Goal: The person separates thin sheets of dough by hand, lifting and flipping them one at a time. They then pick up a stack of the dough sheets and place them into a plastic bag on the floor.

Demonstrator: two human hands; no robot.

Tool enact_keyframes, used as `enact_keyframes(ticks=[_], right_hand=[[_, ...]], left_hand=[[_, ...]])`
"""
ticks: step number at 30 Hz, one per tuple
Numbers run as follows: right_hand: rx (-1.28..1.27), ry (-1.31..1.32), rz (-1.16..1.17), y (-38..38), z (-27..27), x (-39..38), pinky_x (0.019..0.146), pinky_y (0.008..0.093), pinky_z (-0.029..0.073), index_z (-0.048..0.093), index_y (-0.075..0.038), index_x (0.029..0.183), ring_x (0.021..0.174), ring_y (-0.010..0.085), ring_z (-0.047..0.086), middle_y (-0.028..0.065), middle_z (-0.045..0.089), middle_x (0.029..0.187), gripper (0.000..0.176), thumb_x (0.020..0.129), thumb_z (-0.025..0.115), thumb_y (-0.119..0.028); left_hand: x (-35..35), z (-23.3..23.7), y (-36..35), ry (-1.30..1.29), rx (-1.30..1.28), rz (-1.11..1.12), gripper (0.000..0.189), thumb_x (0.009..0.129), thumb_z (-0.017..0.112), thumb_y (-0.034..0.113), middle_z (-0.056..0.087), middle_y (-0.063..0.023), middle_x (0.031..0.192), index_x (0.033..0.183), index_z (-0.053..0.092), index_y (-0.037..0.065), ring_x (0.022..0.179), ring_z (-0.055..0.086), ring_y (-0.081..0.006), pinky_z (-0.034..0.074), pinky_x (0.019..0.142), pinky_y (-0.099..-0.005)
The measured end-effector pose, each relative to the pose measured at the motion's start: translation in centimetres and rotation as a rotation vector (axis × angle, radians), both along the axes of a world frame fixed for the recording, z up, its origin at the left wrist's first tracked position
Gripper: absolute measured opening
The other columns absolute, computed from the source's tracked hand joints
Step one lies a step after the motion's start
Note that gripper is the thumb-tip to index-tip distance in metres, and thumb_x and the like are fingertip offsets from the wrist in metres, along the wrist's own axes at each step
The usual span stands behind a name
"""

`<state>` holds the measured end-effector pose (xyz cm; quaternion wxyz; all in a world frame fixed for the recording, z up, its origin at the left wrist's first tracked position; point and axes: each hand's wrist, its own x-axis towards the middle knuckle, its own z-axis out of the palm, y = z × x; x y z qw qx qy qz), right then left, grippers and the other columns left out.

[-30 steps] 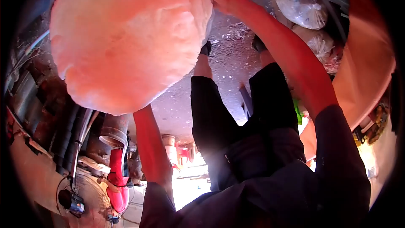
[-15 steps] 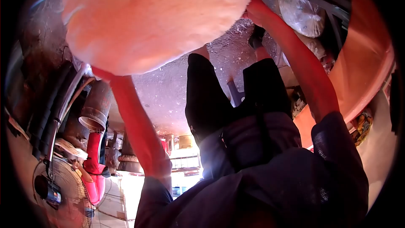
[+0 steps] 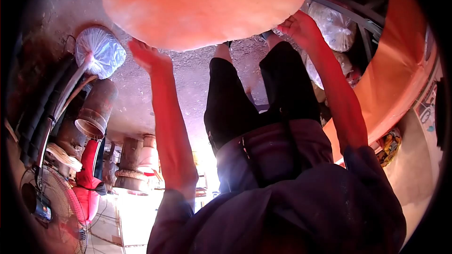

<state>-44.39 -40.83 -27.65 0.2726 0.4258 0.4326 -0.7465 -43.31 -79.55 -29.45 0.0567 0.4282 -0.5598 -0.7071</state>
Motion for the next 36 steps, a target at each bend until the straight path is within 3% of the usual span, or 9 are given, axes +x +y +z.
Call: enact_keyframes(ticks=[2, 4, 9, 12, 19, 29, 32, 33, 36], right_hand=[[-0.003, 0.003, 0.016, -0.9, 1.3, -0.1, 0.097, 0.0469, 0.048, 0.059, -0.002, 0.094, 0.096, 0.0262, 0.063, 0.0080, 0.062, 0.091, 0.019, 0.097, 0.052, -0.020], [-0.017, 0.017, 0.107, -1.0, 0.9, 0.0, 0.096, 0.0461, 0.049, 0.058, -0.002, 0.093, 0.096, 0.0254, 0.063, 0.0078, 0.062, 0.090, 0.017, 0.096, 0.052, -0.018], [0.050, 0.120, 0.281, -0.5, 3.9, -1.6, 0.092, 0.0425, 0.052, 0.058, -0.001, 0.092, 0.089, 0.0244, 0.066, 0.0071, 0.061, 0.085, 0.012, 0.095, 0.050, -0.010], [0.052, 0.095, 0.345, -0.1, 3.8, -1.7, 0.088, 0.0411, 0.054, 0.058, -0.001, 0.093, 0.085, 0.0242, 0.067, 0.0073, 0.061, 0.083, 0.010, 0.093, 0.052, -0.009], [0.103, -0.084, 0.289, -2.0, 0.2, -1.4, 0.076, 0.0423, 0.058, 0.059, 0.000, 0.093, 0.082, 0.0241, 0.067, 0.0096, 0.064, 0.085, 0.011, 0.085, 0.062, -0.008], [0.212, -0.063, 0.537, -1.4, 3.2, -1.6, 0.065, 0.0360, 0.058, 0.059, 0.004, 0.102, 0.065, 0.0222, 0.065, 0.0139, 0.064, 0.083, 0.029, 0.075, 0.069, -0.001], [0.229, -0.097, 0.510, -2.7, 2.1, -1.2, 0.057, 0.0318, 0.056, 0.057, 0.003, 0.102, 0.063, 0.0206, 0.063, 0.0131, 0.064, 0.083, 0.026, 0.080, 0.067, -0.007], [0.253, -0.108, 0.528, -3.3, 1.8, -1.1, 0.060, 0.0324, 0.056, 0.056, 0.001, 0.105, 0.067, 0.0207, 0.064, 0.0122, 0.064, 0.087, 0.026, 0.083, 0.064, -0.011], [0.327, -0.141, 0.532, -4.5, 0.9, -0.9, 0.059, 0.0328, 0.055, 0.055, -0.002, 0.110, 0.070, 0.0202, 0.063, 0.0104, 0.063, 0.090, 0.026, 0.090, 0.059, -0.018]], left_hand=[[5.6, -1.5, 1.1, -0.212, 0.064, -0.102, 0.049, 0.097, 0.039, 0.039, 0.058, -0.0077, 0.121, 0.130, 0.049, 0.004, 0.111, 0.056, -0.0242, 0.045, 0.095, -0.0484], [10.6, -2.9, 3.6, -0.302, 0.425, -0.100, 0.043, 0.096, 0.048, 0.030, 0.060, -0.0103, 0.114, 0.126, 0.050, 0.000, 0.106, 0.059, -0.0249, 0.050, 0.087, -0.0467], [6.7, 1.8, 11.9, -0.187, 0.742, -0.093, 0.025, 0.095, 0.056, 0.017, 0.064, -0.0161, 0.099, 0.109, 0.058, -0.003, 0.096, 0.064, -0.0271, 0.056, 0.076, -0.0367], [6.9, 0.2, 12.9, -0.283, 0.615, -0.105, 0.028, 0.096, 0.054, 0.016, 0.065, -0.0170, 0.097, 0.116, 0.055, -0.003, 0.091, 0.066, -0.0305, 0.055, 0.077, -0.0395], [8.7, 2.3, 11.5, -0.382, 0.451, -0.058, 0.015, 0.090, 0.059, 0.014, 0.067, -0.0153, 0.081, 0.093, 0.057, 0.000, 0.070, 0.068, -0.0255, 0.056, 0.063, -0.0339], [7.4, 3.0, 14.9, -0.316, 0.563, -0.138, 0.027, 0.090, 0.056, 0.010, 0.066, -0.0222, 0.100, 0.110, 0.054, -0.008, 0.094, 0.068, -0.0325, 0.058, 0.071, -0.0348], [5.8, 2.8, 17.4, -0.344, 0.587, -0.234, 0.027, 0.090, 0.057, 0.009, 0.067, -0.0224, 0.098, 0.109, 0.054, -0.010, 0.090, 0.070, -0.0321, 0.058, 0.067, -0.0331], [5.3, 2.6, 18.2, -0.367, 0.541, -0.226, 0.027, 0.090, 0.057, 0.010, 0.067, -0.0218, 0.092, 0.107, 0.055, -0.012, 0.077, 0.070, -0.0302, 0.057, 0.061, -0.0322], [5.1, 1.4, 19.9, -0.419, 0.524, -0.060, 0.026, 0.089, 0.057, 0.010, 0.067, -0.0203, 0.086, 0.103, 0.057, -0.012, 0.068, 0.069, -0.0286, 0.055, 0.055, -0.0314]])
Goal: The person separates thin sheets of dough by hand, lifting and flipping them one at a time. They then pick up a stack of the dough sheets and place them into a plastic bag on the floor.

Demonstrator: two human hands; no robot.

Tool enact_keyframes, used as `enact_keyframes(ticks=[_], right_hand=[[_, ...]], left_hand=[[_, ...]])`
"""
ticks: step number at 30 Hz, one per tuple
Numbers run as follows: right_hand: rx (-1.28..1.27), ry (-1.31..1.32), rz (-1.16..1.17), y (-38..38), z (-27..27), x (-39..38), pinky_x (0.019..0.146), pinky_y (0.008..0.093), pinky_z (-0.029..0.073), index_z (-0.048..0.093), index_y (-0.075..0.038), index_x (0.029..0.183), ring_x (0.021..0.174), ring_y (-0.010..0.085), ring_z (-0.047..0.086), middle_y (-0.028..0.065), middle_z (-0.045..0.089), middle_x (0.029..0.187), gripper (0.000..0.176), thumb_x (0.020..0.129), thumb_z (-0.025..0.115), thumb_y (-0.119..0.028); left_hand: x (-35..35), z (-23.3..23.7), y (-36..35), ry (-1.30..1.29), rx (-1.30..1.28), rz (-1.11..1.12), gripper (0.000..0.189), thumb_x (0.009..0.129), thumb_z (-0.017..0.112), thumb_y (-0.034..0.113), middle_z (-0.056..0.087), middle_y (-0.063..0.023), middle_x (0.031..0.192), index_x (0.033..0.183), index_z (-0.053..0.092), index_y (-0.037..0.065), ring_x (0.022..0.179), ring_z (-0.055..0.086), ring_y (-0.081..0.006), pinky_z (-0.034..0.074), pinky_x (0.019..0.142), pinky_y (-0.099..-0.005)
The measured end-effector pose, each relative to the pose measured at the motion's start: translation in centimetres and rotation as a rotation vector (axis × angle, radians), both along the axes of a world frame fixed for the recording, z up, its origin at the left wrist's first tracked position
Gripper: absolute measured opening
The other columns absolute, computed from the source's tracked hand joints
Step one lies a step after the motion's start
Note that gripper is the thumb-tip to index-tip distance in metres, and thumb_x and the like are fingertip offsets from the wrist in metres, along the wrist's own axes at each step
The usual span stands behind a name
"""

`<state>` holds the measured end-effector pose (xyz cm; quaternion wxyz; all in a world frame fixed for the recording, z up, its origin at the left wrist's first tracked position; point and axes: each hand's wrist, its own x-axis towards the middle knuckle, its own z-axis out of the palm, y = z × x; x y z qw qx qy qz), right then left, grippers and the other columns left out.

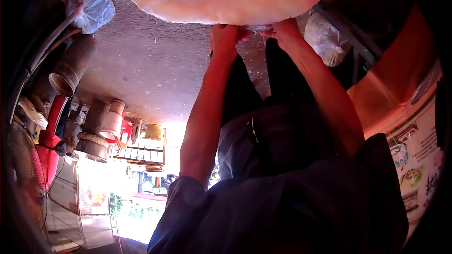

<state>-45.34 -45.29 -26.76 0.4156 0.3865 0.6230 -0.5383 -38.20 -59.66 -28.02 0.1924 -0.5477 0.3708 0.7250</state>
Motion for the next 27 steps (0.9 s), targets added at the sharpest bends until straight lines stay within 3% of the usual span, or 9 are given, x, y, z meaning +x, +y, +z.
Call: enact_keyframes(ticks=[5, 8, 11, 12, 17, 21, 24, 26, 27], right_hand=[[0.063, -0.033, -0.168, -1.6, 0.4, 0.5, 0.043, 0.0298, 0.047, 0.057, -0.002, 0.104, 0.053, 0.0183, 0.057, 0.0103, 0.062, 0.078, 0.024, 0.088, 0.061, -0.020], [-0.074, 0.242, 0.000, -1.3, -4.3, 3.2, 0.039, 0.0294, 0.040, 0.056, -0.001, 0.101, 0.048, 0.0186, 0.055, 0.0104, 0.062, 0.078, 0.023, 0.087, 0.061, -0.018], [0.091, 0.148, 0.221, -2.1, -3.0, 3.2, 0.042, 0.0268, 0.043, 0.056, -0.007, 0.094, 0.054, 0.0145, 0.055, 0.0036, 0.058, 0.073, 0.014, 0.081, 0.062, -0.008], [0.158, -0.001, 0.208, -2.8, -1.7, 3.0, 0.042, 0.0268, 0.043, 0.054, -0.006, 0.100, 0.051, 0.0150, 0.054, 0.0040, 0.058, 0.072, 0.021, 0.081, 0.062, -0.009], [0.105, 0.194, 0.044, 0.7, -0.1, 1.0, 0.055, 0.0337, 0.046, 0.062, -0.003, 0.096, 0.066, 0.0200, 0.061, 0.0110, 0.064, 0.077, 0.026, 0.074, 0.069, -0.015], [0.593, 0.819, 0.474, 9.2, -6.9, -4.2, 0.083, 0.0391, 0.052, 0.062, -0.004, 0.113, 0.095, 0.0290, 0.066, 0.0161, 0.069, 0.105, 0.057, 0.072, 0.076, -0.041], [0.695, 0.920, 0.723, 10.4, -4.6, -9.8, 0.081, 0.0374, 0.052, 0.059, -0.008, 0.121, 0.102, 0.0321, 0.064, 0.0156, 0.067, 0.110, 0.047, 0.084, 0.065, -0.036], [0.572, 1.133, 0.723, 13.0, -7.4, -12.8, 0.078, 0.0378, 0.053, 0.058, -0.007, 0.121, 0.098, 0.0297, 0.066, 0.0149, 0.068, 0.108, 0.045, 0.084, 0.066, -0.033], [0.634, 1.050, 0.897, 13.3, -8.9, -13.1, 0.079, 0.0386, 0.052, 0.060, -0.006, 0.114, 0.094, 0.0313, 0.066, 0.0150, 0.068, 0.105, 0.041, 0.083, 0.067, -0.032]], left_hand=[[2.8, 0.2, 0.6, -0.064, -0.008, -0.067, 0.020, 0.088, 0.059, 0.012, 0.065, -0.0175, 0.079, 0.093, 0.059, -0.008, 0.062, 0.067, -0.0258, 0.053, 0.050, -0.0304], [2.9, 1.3, 0.5, -0.048, 0.002, -0.056, 0.019, 0.087, 0.061, 0.014, 0.064, -0.0154, 0.074, 0.090, 0.060, -0.005, 0.059, 0.066, -0.0248, 0.052, 0.050, -0.0296], [1.7, 1.5, 0.8, -0.121, -0.087, -0.055, 0.022, 0.085, 0.065, 0.018, 0.063, -0.0136, 0.071, 0.088, 0.059, -0.003, 0.057, 0.065, -0.0235, 0.051, 0.048, -0.0292], [0.8, 1.1, 1.1, -0.151, -0.127, -0.056, 0.023, 0.085, 0.066, 0.020, 0.062, -0.0129, 0.070, 0.088, 0.059, -0.002, 0.057, 0.064, -0.0230, 0.050, 0.047, -0.0291], [1.2, -1.8, 0.0, -0.287, -0.369, 0.050, 0.026, 0.081, 0.071, 0.016, 0.062, -0.0136, 0.071, 0.088, 0.056, -0.003, 0.056, 0.062, -0.0211, 0.049, 0.043, -0.0307], [4.9, -4.6, -6.5, -0.222, -0.800, 0.020, 0.037, 0.077, 0.075, 0.016, 0.064, -0.0138, 0.072, 0.100, 0.056, -0.006, 0.056, 0.062, -0.0208, 0.050, 0.047, -0.0331], [2.6, -3.5, -12.1, -0.274, -1.163, -0.310, 0.046, 0.073, 0.077, 0.021, 0.067, -0.0104, 0.074, 0.105, 0.058, -0.006, 0.066, 0.065, -0.0198, 0.051, 0.064, -0.0349], [1.6, -3.5, -14.5, -0.116, -1.124, -0.366, 0.044, 0.075, 0.074, 0.019, 0.068, -0.0092, 0.079, 0.108, 0.058, -0.006, 0.071, 0.066, -0.0210, 0.051, 0.066, -0.0360], [1.3, -3.6, -14.8, -0.037, -1.106, -0.391, 0.043, 0.076, 0.072, 0.018, 0.069, -0.0086, 0.082, 0.109, 0.059, -0.005, 0.074, 0.066, -0.0216, 0.051, 0.067, -0.0365]])
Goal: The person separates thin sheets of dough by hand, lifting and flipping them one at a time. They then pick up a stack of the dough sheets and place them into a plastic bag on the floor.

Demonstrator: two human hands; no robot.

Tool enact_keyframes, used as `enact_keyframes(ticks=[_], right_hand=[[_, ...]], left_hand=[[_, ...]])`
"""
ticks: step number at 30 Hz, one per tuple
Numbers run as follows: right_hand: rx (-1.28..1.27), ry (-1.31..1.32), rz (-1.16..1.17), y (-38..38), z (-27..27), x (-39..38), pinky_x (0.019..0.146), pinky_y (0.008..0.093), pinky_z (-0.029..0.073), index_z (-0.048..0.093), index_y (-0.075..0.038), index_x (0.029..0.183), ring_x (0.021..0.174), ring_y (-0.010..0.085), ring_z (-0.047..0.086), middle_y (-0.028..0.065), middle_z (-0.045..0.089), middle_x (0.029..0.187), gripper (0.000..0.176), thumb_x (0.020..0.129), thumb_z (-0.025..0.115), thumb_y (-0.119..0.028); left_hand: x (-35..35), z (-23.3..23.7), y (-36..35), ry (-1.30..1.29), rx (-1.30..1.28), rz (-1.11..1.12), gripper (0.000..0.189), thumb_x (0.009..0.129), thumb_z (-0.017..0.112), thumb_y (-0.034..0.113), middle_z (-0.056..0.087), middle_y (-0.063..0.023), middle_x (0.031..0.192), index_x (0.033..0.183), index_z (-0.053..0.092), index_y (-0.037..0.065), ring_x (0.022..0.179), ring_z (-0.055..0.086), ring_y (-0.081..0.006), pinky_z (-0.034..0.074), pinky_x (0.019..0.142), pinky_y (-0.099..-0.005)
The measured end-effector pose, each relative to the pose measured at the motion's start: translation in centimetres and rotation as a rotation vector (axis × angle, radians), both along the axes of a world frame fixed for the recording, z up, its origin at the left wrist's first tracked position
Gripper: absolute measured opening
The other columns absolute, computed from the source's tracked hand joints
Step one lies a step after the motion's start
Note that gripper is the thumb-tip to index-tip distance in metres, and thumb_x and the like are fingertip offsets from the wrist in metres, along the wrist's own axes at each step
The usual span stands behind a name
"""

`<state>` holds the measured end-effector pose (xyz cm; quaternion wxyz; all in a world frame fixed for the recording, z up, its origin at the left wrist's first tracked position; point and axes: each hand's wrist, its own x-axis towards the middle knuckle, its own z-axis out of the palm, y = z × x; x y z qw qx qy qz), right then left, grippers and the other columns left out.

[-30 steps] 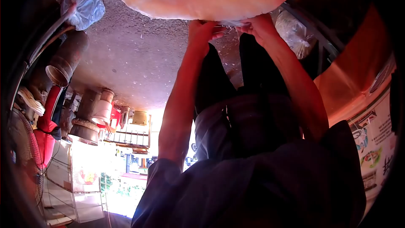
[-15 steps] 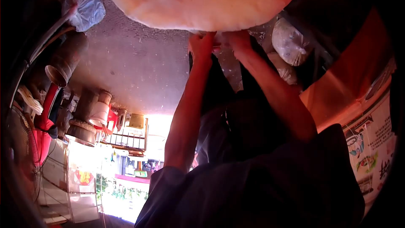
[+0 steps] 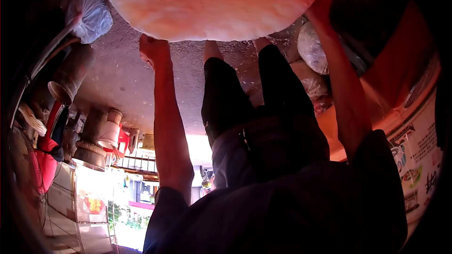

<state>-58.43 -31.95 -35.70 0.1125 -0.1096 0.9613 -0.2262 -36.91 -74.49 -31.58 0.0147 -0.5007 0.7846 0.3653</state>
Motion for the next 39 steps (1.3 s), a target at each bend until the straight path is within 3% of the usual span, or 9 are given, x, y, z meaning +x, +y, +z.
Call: enact_keyframes(ticks=[2, 6, 11, 18, 23, 29, 34, 37, 39], right_hand=[[0.303, -0.131, 0.160, -0.8, -1.8, 0.4, 0.081, 0.0404, 0.052, 0.064, -0.004, 0.101, 0.086, 0.0343, 0.067, 0.0152, 0.068, 0.100, 0.035, 0.080, 0.069, -0.031], [-1.089, -0.861, -0.553, -0.7, 4.6, 3.0, 0.076, 0.0458, 0.052, 0.066, -0.003, 0.095, 0.077, 0.0313, 0.067, 0.0108, 0.069, 0.092, 0.026, 0.079, 0.068, -0.023], [-1.455, -1.034, -1.175, -4.1, 9.3, -0.8, 0.082, 0.0466, 0.053, 0.065, -0.001, 0.099, 0.082, 0.0270, 0.066, 0.0103, 0.069, 0.092, 0.021, 0.082, 0.060, -0.013], [-0.246, -0.170, -0.353, 0.5, -0.9, -6.1, 0.086, 0.0434, 0.051, 0.064, -0.002, 0.109, 0.094, 0.0242, 0.064, 0.0111, 0.068, 0.105, 0.029, 0.088, 0.056, -0.020], [-0.385, -0.360, -0.283, 0.1, -1.2, -10.5, 0.088, 0.0420, 0.050, 0.064, -0.003, 0.116, 0.101, 0.0226, 0.063, 0.0114, 0.066, 0.114, 0.035, 0.091, 0.055, -0.026], [-1.101, -1.181, -0.465, -3.5, 4.2, -11.1, 0.101, 0.0441, 0.045, 0.063, -0.002, 0.120, 0.106, 0.0265, 0.064, 0.0163, 0.066, 0.119, 0.040, 0.093, 0.055, -0.029], [-0.808, -0.652, -0.325, -0.2, -3.8, -11.9, 0.078, 0.0382, 0.050, 0.066, -0.006, 0.103, 0.087, 0.0261, 0.065, 0.0141, 0.069, 0.101, 0.026, 0.086, 0.058, -0.025], [-0.250, -0.355, -0.218, -4.4, 0.6, -14.7, 0.074, 0.0355, 0.050, 0.067, -0.005, 0.098, 0.082, 0.0222, 0.064, 0.0097, 0.069, 0.097, 0.022, 0.086, 0.059, -0.022], [0.253, -0.149, -0.135, -8.4, 6.5, -16.0, 0.074, 0.0340, 0.050, 0.067, -0.003, 0.097, 0.082, 0.0184, 0.062, 0.0058, 0.068, 0.096, 0.021, 0.087, 0.060, -0.020]], left_hand=[[0.6, 0.0, 0.3, 0.182, 0.452, 0.325, 0.038, 0.077, 0.066, 0.010, 0.069, -0.0098, 0.095, 0.112, 0.058, -0.004, 0.085, 0.066, -0.0252, 0.051, 0.075, -0.0391], [0.4, 0.9, -0.1, 0.640, 1.165, 0.816, 0.037, 0.079, 0.054, -0.004, 0.063, -0.0133, 0.116, 0.116, 0.058, -0.002, 0.107, 0.060, -0.0313, 0.050, 0.090, -0.0442], [-2.5, 3.0, -2.2, 0.694, 1.270, 0.816, 0.040, 0.091, 0.049, 0.015, 0.057, -0.0157, 0.130, 0.129, 0.055, 0.004, 0.120, 0.055, -0.0312, 0.047, 0.097, -0.0478], [-2.4, -3.1, -10.4, -0.067, -0.442, -0.371, 0.041, 0.078, 0.071, 0.035, 0.071, -0.0148, 0.094, 0.104, 0.065, 0.003, 0.083, 0.069, -0.0288, 0.054, 0.069, -0.0424], [-5.6, -4.2, -15.2, 0.056, -0.355, -0.807, 0.045, 0.079, 0.069, 0.033, 0.070, -0.0151, 0.101, 0.114, 0.062, 0.004, 0.089, 0.068, -0.0272, 0.054, 0.074, -0.0398], [-6.6, -0.8, -12.9, 0.288, 0.561, -0.259, 0.047, 0.084, 0.066, 0.028, 0.065, -0.0117, 0.113, 0.123, 0.056, 0.003, 0.101, 0.064, -0.0248, 0.051, 0.085, -0.0397], [-8.8, -1.6, -13.3, 0.482, 0.736, 0.136, 0.045, 0.087, 0.065, 0.025, 0.065, -0.0096, 0.117, 0.126, 0.056, 0.003, 0.105, 0.063, -0.0234, 0.052, 0.089, -0.0395], [-9.1, -4.3, -18.6, -0.320, -0.496, -0.837, 0.030, 0.087, 0.063, 0.022, 0.069, -0.0096, 0.103, 0.113, 0.063, 0.006, 0.095, 0.066, -0.0243, 0.053, 0.079, -0.0393], [-10.7, -4.9, -18.9, 0.026, -0.385, -0.585, 0.024, 0.085, 0.063, 0.019, 0.068, -0.0130, 0.093, 0.105, 0.065, 0.007, 0.086, 0.067, -0.0265, 0.052, 0.071, -0.0373]])
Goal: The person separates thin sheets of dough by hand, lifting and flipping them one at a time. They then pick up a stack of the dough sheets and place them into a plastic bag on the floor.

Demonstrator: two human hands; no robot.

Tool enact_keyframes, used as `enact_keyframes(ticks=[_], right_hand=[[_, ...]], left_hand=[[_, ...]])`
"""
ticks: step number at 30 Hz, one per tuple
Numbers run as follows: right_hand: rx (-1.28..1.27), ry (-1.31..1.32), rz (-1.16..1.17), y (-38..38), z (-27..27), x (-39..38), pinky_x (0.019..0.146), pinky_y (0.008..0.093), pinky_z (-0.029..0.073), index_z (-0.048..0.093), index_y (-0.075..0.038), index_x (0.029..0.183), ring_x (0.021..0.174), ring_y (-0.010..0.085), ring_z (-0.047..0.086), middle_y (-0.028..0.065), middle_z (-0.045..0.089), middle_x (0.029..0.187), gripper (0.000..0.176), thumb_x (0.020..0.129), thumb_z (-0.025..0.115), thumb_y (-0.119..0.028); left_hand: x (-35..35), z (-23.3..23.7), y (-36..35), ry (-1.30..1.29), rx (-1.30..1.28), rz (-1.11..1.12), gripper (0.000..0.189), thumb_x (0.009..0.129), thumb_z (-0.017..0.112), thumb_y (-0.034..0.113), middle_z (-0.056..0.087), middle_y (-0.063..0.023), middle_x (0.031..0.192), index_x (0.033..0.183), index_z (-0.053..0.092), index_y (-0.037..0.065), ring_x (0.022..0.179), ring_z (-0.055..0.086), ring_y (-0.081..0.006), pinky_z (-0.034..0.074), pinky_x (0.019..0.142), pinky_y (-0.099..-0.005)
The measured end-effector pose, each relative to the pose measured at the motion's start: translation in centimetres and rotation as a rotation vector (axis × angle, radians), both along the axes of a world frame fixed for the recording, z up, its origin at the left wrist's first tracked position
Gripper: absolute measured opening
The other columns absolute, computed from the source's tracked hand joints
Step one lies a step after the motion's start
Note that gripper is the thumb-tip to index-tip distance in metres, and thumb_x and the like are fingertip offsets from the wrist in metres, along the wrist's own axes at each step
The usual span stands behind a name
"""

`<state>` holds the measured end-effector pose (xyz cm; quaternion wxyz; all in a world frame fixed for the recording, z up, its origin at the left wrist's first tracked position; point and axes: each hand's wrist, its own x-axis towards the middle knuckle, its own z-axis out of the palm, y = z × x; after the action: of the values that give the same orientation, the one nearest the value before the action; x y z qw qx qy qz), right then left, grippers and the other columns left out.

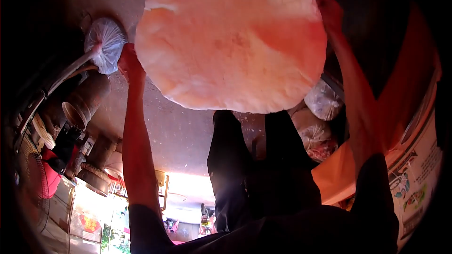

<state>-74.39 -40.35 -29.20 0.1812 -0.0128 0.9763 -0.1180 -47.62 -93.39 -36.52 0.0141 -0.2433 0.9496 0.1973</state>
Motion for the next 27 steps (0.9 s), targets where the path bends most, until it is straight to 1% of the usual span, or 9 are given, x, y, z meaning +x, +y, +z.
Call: enact_keyframes(ticks=[2, 4, 6, 9, 13, 17, 20, 24, 27], right_hand=[[-0.273, 0.212, 0.189, 2.8, -4.8, -1.9, 0.076, 0.0359, 0.049, 0.067, -0.005, 0.097, 0.082, 0.0222, 0.063, 0.0064, 0.069, 0.095, 0.020, 0.088, 0.059, -0.020], [-0.363, 0.428, 0.436, 3.9, -9.7, -3.8, 0.074, 0.0380, 0.049, 0.065, -0.005, 0.095, 0.084, 0.0279, 0.065, 0.0117, 0.070, 0.094, 0.017, 0.088, 0.057, -0.018], [-0.578, -0.042, -0.041, 1.0, -4.7, -2.5, 0.079, 0.0329, 0.048, 0.066, -0.003, 0.099, 0.085, 0.0228, 0.061, 0.0071, 0.068, 0.092, 0.021, 0.085, 0.056, -0.016], [-0.786, -0.564, -0.263, 0.9, -2.1, -4.4, 0.084, 0.0301, 0.047, 0.066, 0.000, 0.104, 0.089, 0.0191, 0.058, 0.0060, 0.065, 0.095, 0.027, 0.082, 0.055, -0.013], [-1.149, -0.709, -0.586, 0.2, -0.7, -4.6, 0.076, 0.0273, 0.050, 0.068, -0.004, 0.104, 0.079, 0.0150, 0.062, 0.0064, 0.068, 0.091, 0.026, 0.081, 0.060, -0.011], [-1.041, -0.779, -0.607, -1.7, -2.1, -4.5, 0.072, 0.0283, 0.049, 0.069, -0.002, 0.096, 0.078, 0.0140, 0.061, 0.0054, 0.069, 0.094, 0.019, 0.085, 0.061, -0.016], [-0.798, -0.798, -0.512, -4.1, -0.9, -6.3, 0.077, 0.0306, 0.052, 0.070, -0.004, 0.101, 0.083, 0.0169, 0.064, 0.0057, 0.070, 0.094, 0.021, 0.085, 0.067, -0.017], [-1.105, -0.602, -0.395, -2.9, -0.1, -6.9, 0.076, 0.0302, 0.051, 0.071, -0.004, 0.100, 0.086, 0.0152, 0.065, 0.0055, 0.070, 0.095, 0.017, 0.086, 0.065, -0.012], [-1.143, -0.530, -0.351, -4.4, 2.2, -6.1, 0.075, 0.0293, 0.051, 0.071, -0.004, 0.101, 0.085, 0.0135, 0.064, 0.0046, 0.070, 0.095, 0.018, 0.087, 0.066, -0.014]], left_hand=[[-3.7, 3.2, 3.1, 0.088, -0.059, 0.149, 0.026, 0.081, 0.064, 0.019, 0.067, -0.0182, 0.083, 0.104, 0.070, 0.007, 0.076, 0.068, -0.0290, 0.052, 0.064, -0.0377], [-4.1, 2.7, 2.1, 0.065, 0.430, 0.286, 0.030, 0.086, 0.059, 0.020, 0.067, -0.0163, 0.092, 0.111, 0.066, 0.005, 0.084, 0.066, -0.0275, 0.052, 0.071, -0.0374], [-4.4, 1.1, 0.6, 0.042, 0.928, 0.405, 0.033, 0.091, 0.055, 0.020, 0.066, -0.0144, 0.102, 0.117, 0.062, 0.002, 0.092, 0.065, -0.0260, 0.052, 0.079, -0.0371], [-5.2, -0.5, -1.0, -0.007, 1.682, 0.551, 0.038, 0.097, 0.049, 0.022, 0.065, -0.0115, 0.117, 0.127, 0.056, -0.001, 0.104, 0.063, -0.0237, 0.052, 0.091, -0.0366], [-8.2, 3.1, 2.2, -0.038, 1.782, 0.707, 0.017, 0.088, 0.057, 0.012, 0.070, -0.0102, 0.094, 0.096, 0.068, 0.001, 0.084, 0.068, -0.0212, 0.054, 0.082, -0.0345], [-11.6, 2.4, 1.5, -0.125, 1.635, 0.667, 0.016, 0.085, 0.059, 0.015, 0.068, -0.0078, 0.076, 0.074, 0.065, 0.006, 0.077, 0.067, -0.0221, 0.052, 0.068, -0.0377], [-12.4, -0.3, -0.4, 0.061, 1.014, 0.251, 0.012, 0.086, 0.057, 0.016, 0.067, -0.0081, 0.078, 0.083, 0.065, 0.007, 0.073, 0.065, -0.0212, 0.051, 0.063, -0.0364], [-13.7, -3.9, -3.7, 0.277, 0.144, -0.268, 0.016, 0.087, 0.054, 0.017, 0.066, -0.0084, 0.079, 0.095, 0.065, 0.009, 0.067, 0.062, -0.0200, 0.050, 0.057, -0.0347], [-16.7, 4.3, 3.2, -0.180, 0.582, 0.231, 0.008, 0.085, 0.063, 0.008, 0.067, -0.0065, 0.076, 0.088, 0.069, 0.005, 0.071, 0.064, -0.0182, 0.051, 0.061, -0.0334]])
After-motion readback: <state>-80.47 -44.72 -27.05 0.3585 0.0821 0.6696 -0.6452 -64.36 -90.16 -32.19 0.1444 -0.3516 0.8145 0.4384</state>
